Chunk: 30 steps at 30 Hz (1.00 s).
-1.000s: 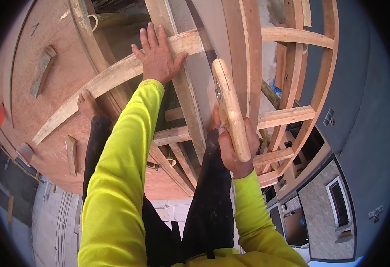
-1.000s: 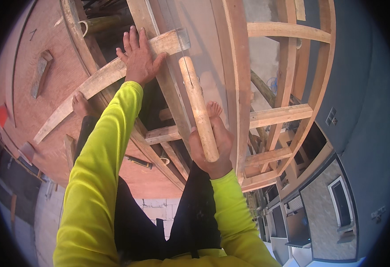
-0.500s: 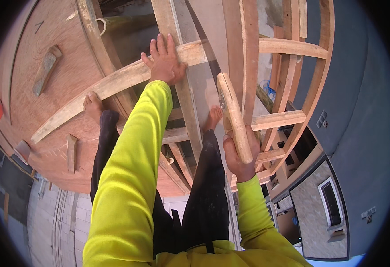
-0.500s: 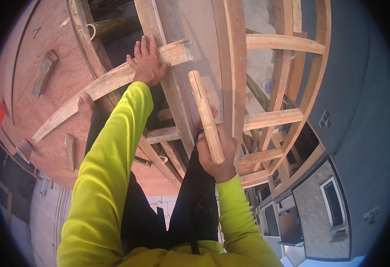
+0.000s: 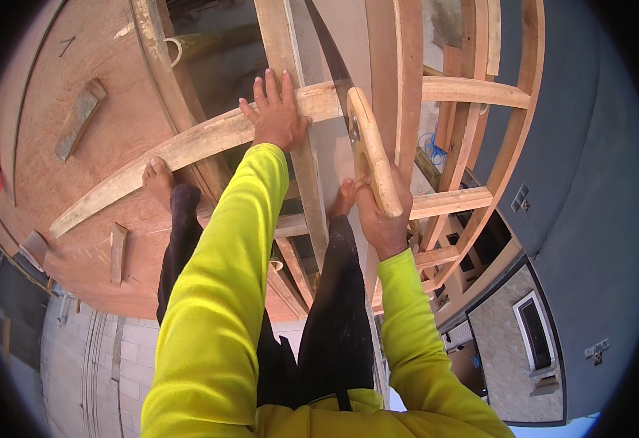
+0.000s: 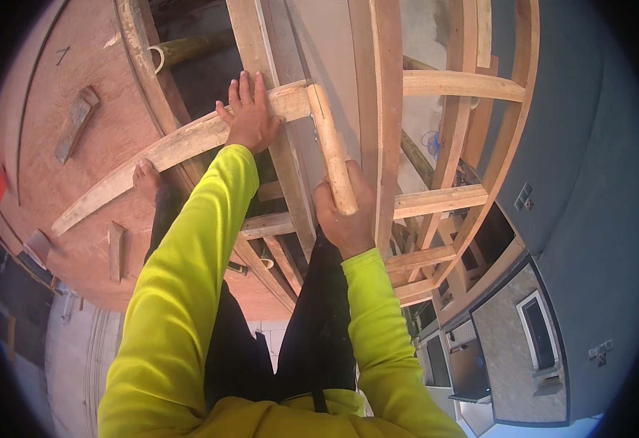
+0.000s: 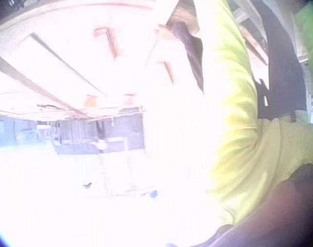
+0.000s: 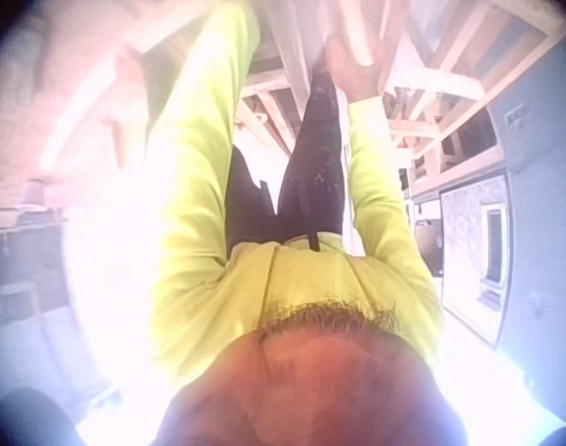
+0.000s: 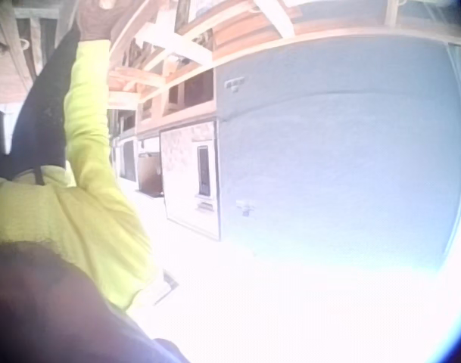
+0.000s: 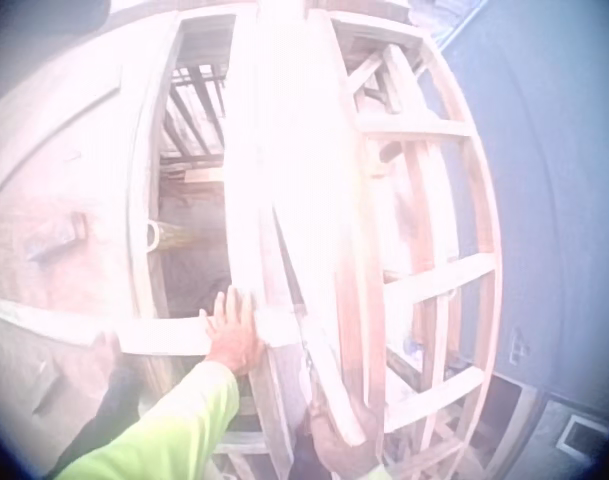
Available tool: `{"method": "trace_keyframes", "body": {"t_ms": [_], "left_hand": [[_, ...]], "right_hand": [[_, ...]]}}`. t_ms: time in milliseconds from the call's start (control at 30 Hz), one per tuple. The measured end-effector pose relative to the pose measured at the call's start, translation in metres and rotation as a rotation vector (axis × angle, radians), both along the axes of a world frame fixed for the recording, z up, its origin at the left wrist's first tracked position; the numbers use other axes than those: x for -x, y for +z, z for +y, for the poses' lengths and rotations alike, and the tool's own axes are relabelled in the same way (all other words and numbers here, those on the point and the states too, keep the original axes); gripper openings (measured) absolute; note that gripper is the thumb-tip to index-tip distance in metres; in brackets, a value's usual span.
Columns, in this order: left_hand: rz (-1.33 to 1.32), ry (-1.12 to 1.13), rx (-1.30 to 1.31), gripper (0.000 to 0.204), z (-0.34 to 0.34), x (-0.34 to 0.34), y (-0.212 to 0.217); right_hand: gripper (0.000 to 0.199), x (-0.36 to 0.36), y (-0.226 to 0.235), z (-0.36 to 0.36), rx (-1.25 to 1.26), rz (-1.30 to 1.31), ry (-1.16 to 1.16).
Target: The person assembles wooden roof trusses on a roof deck. They position planks, mark them with a pencil, cut them with a hand saw, and secure them with a hammer and nails.
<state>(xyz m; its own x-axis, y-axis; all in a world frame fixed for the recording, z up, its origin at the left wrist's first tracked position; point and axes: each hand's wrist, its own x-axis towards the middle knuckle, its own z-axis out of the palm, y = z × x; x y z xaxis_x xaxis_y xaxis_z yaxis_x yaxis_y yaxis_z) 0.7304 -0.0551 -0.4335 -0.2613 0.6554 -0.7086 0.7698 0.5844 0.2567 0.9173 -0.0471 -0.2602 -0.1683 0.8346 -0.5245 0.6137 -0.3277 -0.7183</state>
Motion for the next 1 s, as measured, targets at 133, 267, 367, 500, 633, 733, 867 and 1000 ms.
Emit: {"method": "trace_keyframes", "body": {"t_ms": [133,267,367,500,633,733,867,1000], "left_hand": [[-0.005,0.007,0.023,0.101,0.016,0.005,-0.002],[-0.023,-0.011,0.079,0.102,0.006,-0.002,0.008],[-0.036,-0.006,0.014,0.102,0.007,-0.005,0.005],[-0.007,0.021,0.004,0.104,0.006,0.003,0.003],[-0.009,0.018,0.055,0.102,-0.007,-0.002,0.006],[-0.039,-0.009,0.032,0.101,0.0,-0.008,0.008],[-0.037,-0.003,0.077,0.101,-0.029,-0.009,0.007],[0.018,0.004,-0.047,0.1,0.003,0.004,-0.001]], "right_hand": [[0.015,-0.038,0.102,-0.047,0.061,-0.173,0.148],[0.015,-0.043,0.096,-0.044,-0.037,-0.16,0.205],[0.013,0.008,-0.016,0.012,-0.1,0.023,0.003],[0.012,-0.019,0.06,-0.035,0.022,-0.075,0.103],[0.018,-0.062,0.123,-0.068,0.014,-0.168,0.197],[0.012,-0.019,0.008,-0.017,0.006,0.016,0.057],[0.012,-0.005,0.01,-0.021,0.081,-0.017,0.056],[0.02,-0.066,0.126,-0.067,0.045,-0.161,0.199]]}}
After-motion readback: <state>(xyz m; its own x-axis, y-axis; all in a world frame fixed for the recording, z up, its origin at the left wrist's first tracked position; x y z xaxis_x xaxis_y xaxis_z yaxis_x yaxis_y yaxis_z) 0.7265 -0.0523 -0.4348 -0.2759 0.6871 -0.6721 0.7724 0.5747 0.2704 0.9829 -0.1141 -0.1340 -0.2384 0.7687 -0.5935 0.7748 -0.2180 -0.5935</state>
